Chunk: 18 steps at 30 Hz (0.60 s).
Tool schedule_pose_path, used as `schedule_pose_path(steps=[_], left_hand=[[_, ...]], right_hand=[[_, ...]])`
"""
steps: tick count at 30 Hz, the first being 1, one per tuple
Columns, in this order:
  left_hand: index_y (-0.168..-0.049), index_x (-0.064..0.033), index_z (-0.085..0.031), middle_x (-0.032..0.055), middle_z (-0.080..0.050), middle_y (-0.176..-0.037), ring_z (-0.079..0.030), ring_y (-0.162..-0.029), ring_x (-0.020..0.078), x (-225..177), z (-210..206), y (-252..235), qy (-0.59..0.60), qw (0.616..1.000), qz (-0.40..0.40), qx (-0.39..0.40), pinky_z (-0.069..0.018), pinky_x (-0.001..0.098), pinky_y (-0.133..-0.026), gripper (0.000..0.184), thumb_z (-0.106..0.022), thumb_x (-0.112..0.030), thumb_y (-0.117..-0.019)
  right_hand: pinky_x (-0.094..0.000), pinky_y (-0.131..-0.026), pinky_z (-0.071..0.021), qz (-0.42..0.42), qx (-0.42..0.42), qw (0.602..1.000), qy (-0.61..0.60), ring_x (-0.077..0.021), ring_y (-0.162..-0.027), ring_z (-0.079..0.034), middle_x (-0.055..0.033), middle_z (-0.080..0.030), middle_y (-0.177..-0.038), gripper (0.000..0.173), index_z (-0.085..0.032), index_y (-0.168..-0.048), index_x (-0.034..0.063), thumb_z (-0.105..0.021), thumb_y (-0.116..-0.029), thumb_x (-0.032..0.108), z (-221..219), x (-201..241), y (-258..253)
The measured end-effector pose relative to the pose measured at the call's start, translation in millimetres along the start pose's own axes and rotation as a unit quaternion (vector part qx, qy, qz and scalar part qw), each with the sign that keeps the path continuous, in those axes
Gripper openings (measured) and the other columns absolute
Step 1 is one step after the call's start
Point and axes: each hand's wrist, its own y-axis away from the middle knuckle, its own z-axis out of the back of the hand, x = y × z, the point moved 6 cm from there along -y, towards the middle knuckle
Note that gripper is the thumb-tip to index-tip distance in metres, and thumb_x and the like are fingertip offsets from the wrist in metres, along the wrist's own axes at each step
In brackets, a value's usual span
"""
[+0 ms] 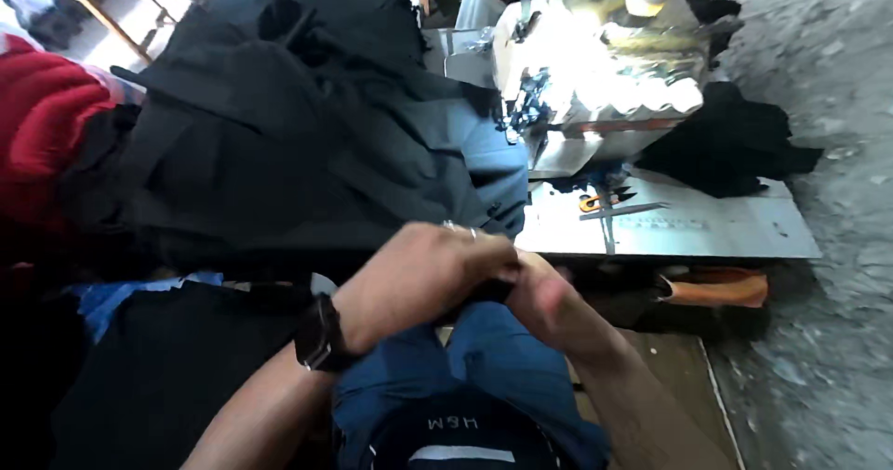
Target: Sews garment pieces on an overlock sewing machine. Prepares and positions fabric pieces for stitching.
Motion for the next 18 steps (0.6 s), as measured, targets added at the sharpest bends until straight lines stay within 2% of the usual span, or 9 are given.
schedule_pose_path(steps=[1,2,4,7,9,11,14,16,18], left_hand=[[-0.103,-0.0095,-0.074,-0.0008,-0.072,-0.087,-0.068,-0.076,0.0082,6,17,-3,-0.003,1.000,0.005,-0.019,-0.0572,0.0294,-0.069,0.017,-0.058,-0.018,-0.1040],[-0.104,-0.0083,-0.073,-0.0014,-0.072,-0.090,-0.067,-0.078,0.0051,11,37,-6,-0.022,0.999,0.012,-0.044,-0.0577,0.0259,-0.072,0.017,-0.059,-0.017,-0.1038],[-0.106,-0.0059,-0.071,0.0000,-0.071,-0.093,-0.065,-0.079,0.0017,25,75,-4,-0.083,0.991,0.041,-0.094,-0.0549,0.0202,-0.072,0.016,-0.059,-0.016,-0.1040],[-0.106,-0.0032,-0.066,0.0005,-0.066,-0.089,-0.060,-0.075,-0.0030,65,99,13,-0.115,0.977,0.101,-0.150,-0.0494,0.0128,-0.069,0.021,-0.050,-0.016,-0.1083],[-0.106,0.0001,-0.065,-0.0005,-0.066,-0.091,-0.058,-0.080,-0.0067,103,103,13,-0.099,0.967,0.140,-0.186,-0.0488,0.0119,-0.074,0.026,-0.045,-0.017,-0.1099],[-0.106,0.0029,-0.064,0.0017,-0.066,-0.091,-0.059,-0.081,-0.0049,138,112,-2,-0.101,0.956,0.165,-0.220,-0.0494,0.0154,-0.077,0.031,-0.042,-0.019,-0.1107],[-0.105,0.0038,-0.064,0.0079,-0.064,-0.086,-0.059,-0.077,0.0064,185,118,-26,-0.136,0.942,0.191,-0.242,-0.0501,0.0263,-0.075,0.034,-0.043,-0.022,-0.1111],[-0.105,0.0037,-0.065,0.0119,-0.066,-0.085,-0.063,-0.076,0.0144,217,108,-32,-0.152,0.935,0.206,-0.245,-0.0525,0.0345,-0.075,0.034,-0.046,-0.024,-0.1103],[-0.107,0.0037,-0.068,0.0161,-0.070,-0.088,-0.069,-0.079,0.0220,242,97,-27,-0.164,0.930,0.223,-0.242,-0.0558,0.0431,-0.078,0.035,-0.049,-0.025,-0.1091]], right_hand=[[-0.0320,-0.100,-0.0579,0.019,-0.004,0.999,0.042,-0.0083,-0.111,-0.067,0.0014,-0.071,-0.118,0.049,-0.061,-0.132,0.0079,-0.070,-0.0972,0.041,-9,5,-5],[-0.0320,-0.096,-0.0611,0.026,-0.027,0.995,0.091,-0.0096,-0.105,-0.071,-0.0018,-0.074,-0.112,0.038,-0.065,-0.124,0.0029,-0.077,-0.0935,0.022,-13,5,-9],[-0.0260,-0.088,-0.0620,0.010,-0.063,0.984,0.165,-0.0045,-0.095,-0.072,-0.0007,-0.077,-0.101,0.021,-0.072,-0.112,0.0018,-0.075,-0.0928,0.011,-6,-8,-8],[-0.0244,-0.081,-0.0622,-0.007,-0.113,0.984,0.136,-0.0045,-0.085,-0.072,-0.0009,-0.077,-0.092,0.011,-0.076,-0.102,0.0025,-0.073,-0.0946,0.010,19,-20,-3],[-0.0258,-0.077,-0.0637,-0.024,-0.176,0.979,0.098,-0.0067,-0.081,-0.073,-0.0014,-0.077,-0.089,0.010,-0.077,-0.100,0.0035,-0.074,-0.0942,0.011,29,-22,-11],[-0.0259,-0.063,-0.0638,-0.045,-0.222,0.972,0.068,-0.0095,-0.068,-0.073,-0.0033,-0.076,-0.080,0.011,-0.077,-0.094,0.0030,-0.071,-0.0967,0.013,33,-23,-33],[-0.0203,-0.044,-0.0532,-0.101,-0.202,0.971,0.073,-0.0078,-0.051,-0.067,-0.0046,-0.075,-0.069,0.025,-0.073,-0.091,0.0029,-0.061,-0.1054,0.020,29,-24,-68],[-0.0202,-0.042,-0.0505,-0.150,-0.178,0.964,0.129,-0.0061,-0.046,-0.063,-0.0011,-0.071,-0.063,0.034,-0.070,-0.088,0.0053,-0.056,-0.1078,0.029,30,-26,-75],[-0.0205,-0.043,-0.0503,-0.141,-0.164,0.952,0.218,-0.0030,-0.044,-0.058,0.0049,-0.065,-0.059,0.038,-0.069,-0.084,0.0090,-0.053,-0.1083,0.034,32,-26,-60]])
